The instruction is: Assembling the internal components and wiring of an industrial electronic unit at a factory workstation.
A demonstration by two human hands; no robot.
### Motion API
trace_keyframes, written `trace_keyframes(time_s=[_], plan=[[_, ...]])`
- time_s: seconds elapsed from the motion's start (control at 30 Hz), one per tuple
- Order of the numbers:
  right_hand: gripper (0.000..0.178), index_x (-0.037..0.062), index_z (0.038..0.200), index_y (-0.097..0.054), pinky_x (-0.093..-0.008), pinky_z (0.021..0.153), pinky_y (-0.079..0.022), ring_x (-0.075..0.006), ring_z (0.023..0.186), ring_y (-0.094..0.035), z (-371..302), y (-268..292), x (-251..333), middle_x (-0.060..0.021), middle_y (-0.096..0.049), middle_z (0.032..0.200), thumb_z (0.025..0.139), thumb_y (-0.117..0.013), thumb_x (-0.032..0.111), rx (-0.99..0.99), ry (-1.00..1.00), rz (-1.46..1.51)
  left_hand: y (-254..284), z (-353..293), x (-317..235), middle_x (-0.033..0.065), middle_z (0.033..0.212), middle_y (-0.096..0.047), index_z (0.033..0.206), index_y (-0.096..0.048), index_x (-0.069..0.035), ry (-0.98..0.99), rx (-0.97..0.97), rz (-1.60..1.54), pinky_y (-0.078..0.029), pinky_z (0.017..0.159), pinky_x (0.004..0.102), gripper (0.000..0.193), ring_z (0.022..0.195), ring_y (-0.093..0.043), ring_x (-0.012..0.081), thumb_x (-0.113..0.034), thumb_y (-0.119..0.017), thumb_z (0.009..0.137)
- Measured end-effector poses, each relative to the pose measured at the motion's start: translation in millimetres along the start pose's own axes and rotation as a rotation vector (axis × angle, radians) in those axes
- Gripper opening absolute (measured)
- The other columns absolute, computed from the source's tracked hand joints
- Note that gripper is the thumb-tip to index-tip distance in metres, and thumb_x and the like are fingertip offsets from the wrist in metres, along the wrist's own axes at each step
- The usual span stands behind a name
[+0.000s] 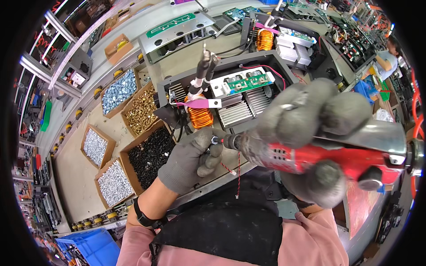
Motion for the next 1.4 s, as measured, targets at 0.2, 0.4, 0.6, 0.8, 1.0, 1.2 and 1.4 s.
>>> trace_keyframes(time_s=[0.2,0.4,0.6,0.8,1.0,1.2,1.4], plan=[[0.036,0.0124,0.095,-0.041,-0.0295,0.054,-0.042,-0.0162,0.065,-0.045,-8,-6,-4,-0.0030,-0.045,0.081,0.080,-0.070,0.028,-0.026,0.003,-0.197,-5,9,10,0.0030,0.060,-0.050,0.105,-0.056,0.001,0.077,-0.132,0.067,-0.026,0.036,0.0214,0.048,0.040,-0.037,0.0073,-0.045,-0.047,0.095],[0.036,0.0119,0.095,-0.042,-0.0300,0.053,-0.044,-0.0170,0.065,-0.046,-10,-5,-10,-0.0043,-0.045,0.081,0.081,-0.070,0.027,-0.058,0.015,-0.187,-4,18,7,0.0003,0.055,-0.046,0.097,-0.058,-0.002,0.009,-0.251,0.269,-0.025,0.036,0.0224,0.046,0.040,-0.035,0.0068,-0.046,-0.045,0.096],[0.039,0.0109,0.105,-0.046,-0.0281,0.054,-0.040,-0.0173,0.066,-0.046,-5,-1,-18,-0.0045,-0.045,0.081,0.081,-0.069,0.030,-0.128,0.077,-0.198,-2,24,-13,-0.0021,0.058,-0.040,0.102,-0.051,-0.003,-0.047,-0.099,0.251,-0.023,0.038,0.0209,0.034,0.044,-0.029,0.0054,-0.035,-0.037,0.099],[0.041,0.0097,0.109,-0.046,-0.0303,0.054,-0.044,-0.0197,0.069,-0.049,-6,5,-27,-0.0059,-0.046,0.082,0.081,-0.069,0.030,0.030,0.187,-0.207,-1,32,-8,-0.0005,0.067,-0.046,0.110,-0.053,-0.002,-0.225,-0.064,0.301,-0.030,0.044,0.0197,0.046,0.050,-0.037,0.0061,-0.043,-0.033,0.100],[0.040,0.0121,0.109,-0.046,-0.0317,0.055,-0.048,-0.0202,0.072,-0.051,-10,8,-25,-0.0055,-0.047,0.084,0.082,-0.069,0.031,0.046,0.157,-0.278,8,33,-6,-0.0002,0.069,-0.048,0.108,-0.053,-0.003,-0.095,-0.063,0.173,-0.031,0.043,0.0199,0.044,0.051,-0.039,0.0060,-0.042,-0.034,0.100],[0.040,0.0101,0.111,-0.047,-0.0304,0.051,-0.048,-0.0206,0.071,-0.051,-8,7,-27,-0.0065,-0.048,0.085,0.083,-0.068,0.029,0.076,0.187,-0.280,4,31,-8,0.0012,0.065,-0.050,0.100,-0.056,-0.002,0.027,-0.115,0.265,-0.031,0.042,0.0211,0.048,0.050,-0.041,0.0063,-0.044,-0.033,0.100],[0.045,0.0103,0.118,-0.048,-0.0304,0.049,-0.046,-0.0206,0.070,-0.051,-1,13,-28,-0.0074,-0.048,0.086,0.082,-0.069,0.027,0.112,0.216,-0.289,3,39,-10,0.0039,0.065,-0.050,0.115,-0.054,-0.003,-0.304,-0.179,0.499,-0.036,0.045,0.0242,0.033,0.050,-0.046,0.0114,-0.029,-0.041,0.099]])
Point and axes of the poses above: each hand's wrist, its own z-axis towards the middle knuckle, its own y-axis out of the back of the hand, x = y × z, the point moved 2 cm from there along z, towards the middle knuckle
